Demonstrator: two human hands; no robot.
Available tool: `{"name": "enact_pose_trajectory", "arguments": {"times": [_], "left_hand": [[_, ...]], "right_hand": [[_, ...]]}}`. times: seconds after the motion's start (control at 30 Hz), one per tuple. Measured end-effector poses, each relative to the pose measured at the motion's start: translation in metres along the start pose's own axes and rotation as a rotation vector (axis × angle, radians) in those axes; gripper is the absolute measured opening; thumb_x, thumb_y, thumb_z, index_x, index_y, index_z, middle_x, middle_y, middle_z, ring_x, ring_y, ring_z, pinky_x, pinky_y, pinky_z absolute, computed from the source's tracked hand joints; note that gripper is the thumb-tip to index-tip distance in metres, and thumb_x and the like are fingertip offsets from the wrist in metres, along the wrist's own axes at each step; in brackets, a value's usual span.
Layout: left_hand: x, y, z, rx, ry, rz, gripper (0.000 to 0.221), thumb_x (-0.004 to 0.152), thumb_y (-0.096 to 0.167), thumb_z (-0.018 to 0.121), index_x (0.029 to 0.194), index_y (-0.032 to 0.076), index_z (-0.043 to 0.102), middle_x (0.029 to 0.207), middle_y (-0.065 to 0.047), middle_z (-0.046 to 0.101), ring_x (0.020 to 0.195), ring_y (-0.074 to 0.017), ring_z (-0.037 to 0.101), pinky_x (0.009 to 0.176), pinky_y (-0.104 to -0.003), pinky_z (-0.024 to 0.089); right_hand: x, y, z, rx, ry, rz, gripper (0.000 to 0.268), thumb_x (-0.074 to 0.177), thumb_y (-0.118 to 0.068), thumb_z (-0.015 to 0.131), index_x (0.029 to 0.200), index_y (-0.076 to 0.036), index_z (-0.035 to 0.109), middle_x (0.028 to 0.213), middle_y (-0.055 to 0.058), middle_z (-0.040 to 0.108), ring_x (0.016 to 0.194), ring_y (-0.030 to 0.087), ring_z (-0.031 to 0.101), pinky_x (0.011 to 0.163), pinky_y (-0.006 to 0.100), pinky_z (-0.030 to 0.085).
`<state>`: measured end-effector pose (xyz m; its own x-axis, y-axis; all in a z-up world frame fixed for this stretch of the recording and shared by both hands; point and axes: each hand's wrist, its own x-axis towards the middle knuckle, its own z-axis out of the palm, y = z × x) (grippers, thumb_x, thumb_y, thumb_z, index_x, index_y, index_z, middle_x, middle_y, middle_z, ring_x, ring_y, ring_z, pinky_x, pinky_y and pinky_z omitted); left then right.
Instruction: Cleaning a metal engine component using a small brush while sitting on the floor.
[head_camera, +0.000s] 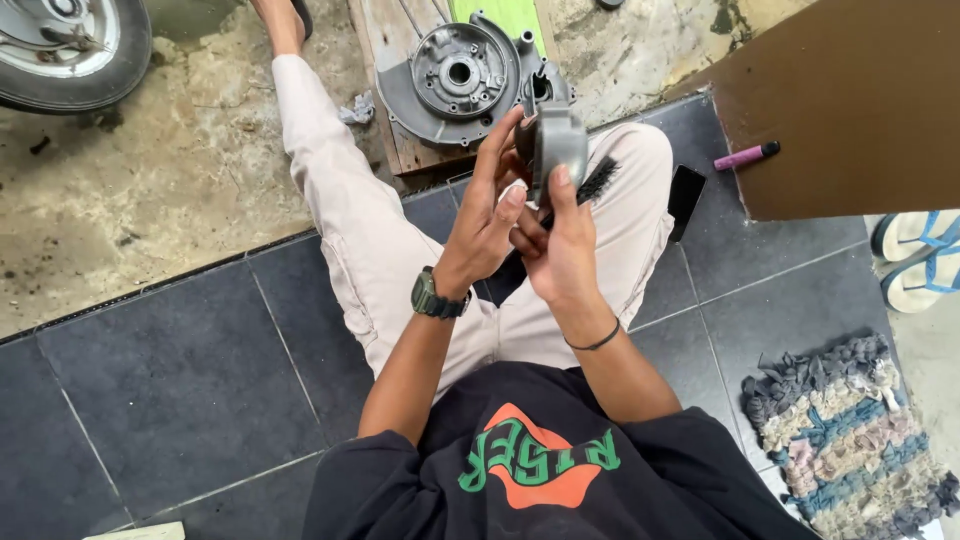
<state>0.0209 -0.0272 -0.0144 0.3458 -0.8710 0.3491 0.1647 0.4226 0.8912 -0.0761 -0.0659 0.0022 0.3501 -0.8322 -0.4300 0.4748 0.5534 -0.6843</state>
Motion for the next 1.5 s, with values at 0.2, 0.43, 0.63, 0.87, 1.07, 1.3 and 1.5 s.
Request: {"name": "enact_pose_trajectory", "arguments": {"times": [0.2,0.43,0.63,0.87,1.07,1.3,1.5], "left_hand": [[-0.006,-0.013,-0.006,0.018,0.070,-0.001,0.068,0.110,0.037,0.049,0.167,0.015,0.018,0.163,-0.011,0.037,0.141,-0.0194,0.045,0.123,-0.042,0.038],[-0.012,-0.046,-0.010,-0.046,0.281,-0.021,0.061,0.108,0.048,0.045,0.157,0.012,0.040,0.138,-0.023,0.060,0.110,-0.0260,0.069,0.089,-0.040,0.062],[-0.002,-0.013,0.006,-0.360,0.485,-0.067,0.058,0.110,0.048,0.035,0.143,0.004,0.055,0.113,-0.019,0.073,0.085,-0.0251,0.076,0.071,-0.033,0.068],[-0.001,-0.007,0.006,-0.458,0.601,-0.088,0.050,0.112,0.045,0.040,0.133,0.006,0.064,0.117,-0.014,0.072,0.079,-0.0247,0.074,0.075,-0.041,0.065],[-0.006,0.012,0.003,-0.474,0.484,-0.190,0.059,0.107,0.055,0.040,0.130,0.007,0.065,0.113,-0.017,0.072,0.071,-0.0221,0.070,0.063,-0.033,0.060],[-0.020,0.001,0.007,-0.592,0.502,-0.462,0.064,0.100,0.060,0.048,0.099,0.001,0.073,0.070,-0.029,0.069,0.050,-0.0313,0.068,0.033,-0.031,0.045],[-0.033,-0.014,0.003,-0.612,0.387,-0.534,0.058,0.102,0.059,0.046,0.128,0.009,0.059,0.080,-0.035,0.067,0.055,-0.0359,0.064,0.033,-0.029,0.038]], "right_hand": [[-0.013,0.006,0.012,-0.144,-0.062,0.045,0.033,0.102,-0.034,0.064,0.091,-0.014,0.040,0.056,0.001,0.033,0.040,0.009,0.028,0.035,0.025,0.026],[0.012,0.041,-0.055,-0.229,-0.479,-0.062,0.057,0.107,-0.036,0.046,0.153,-0.007,0.032,0.123,0.022,0.062,0.054,0.005,0.037,0.040,0.022,0.041],[0.006,0.017,-0.050,-0.417,-0.586,-0.206,0.062,0.112,-0.041,0.034,0.153,0.005,0.037,0.119,0.015,0.057,0.069,0.005,0.034,0.058,0.022,0.044],[-0.003,-0.012,-0.034,-0.519,-0.498,-0.303,0.045,0.113,-0.025,0.032,0.141,0.007,0.049,0.122,0.018,0.055,0.079,0.013,0.046,0.070,0.031,0.054],[0.013,-0.044,-0.019,-0.839,-0.338,-0.586,0.028,0.111,-0.023,0.053,0.123,-0.005,0.070,0.102,-0.001,0.050,0.095,0.006,0.042,0.092,0.024,0.042],[0.043,-0.023,-0.012,-0.401,-0.352,-0.610,0.030,0.110,-0.027,0.055,0.124,-0.001,0.062,0.091,0.018,0.067,0.087,0.023,0.070,0.078,0.029,0.055],[0.048,0.004,-0.022,-0.178,-0.403,-0.554,0.036,0.111,-0.029,0.045,0.114,0.004,0.059,0.084,0.024,0.068,0.092,0.039,0.075,0.089,0.048,0.061]]}}
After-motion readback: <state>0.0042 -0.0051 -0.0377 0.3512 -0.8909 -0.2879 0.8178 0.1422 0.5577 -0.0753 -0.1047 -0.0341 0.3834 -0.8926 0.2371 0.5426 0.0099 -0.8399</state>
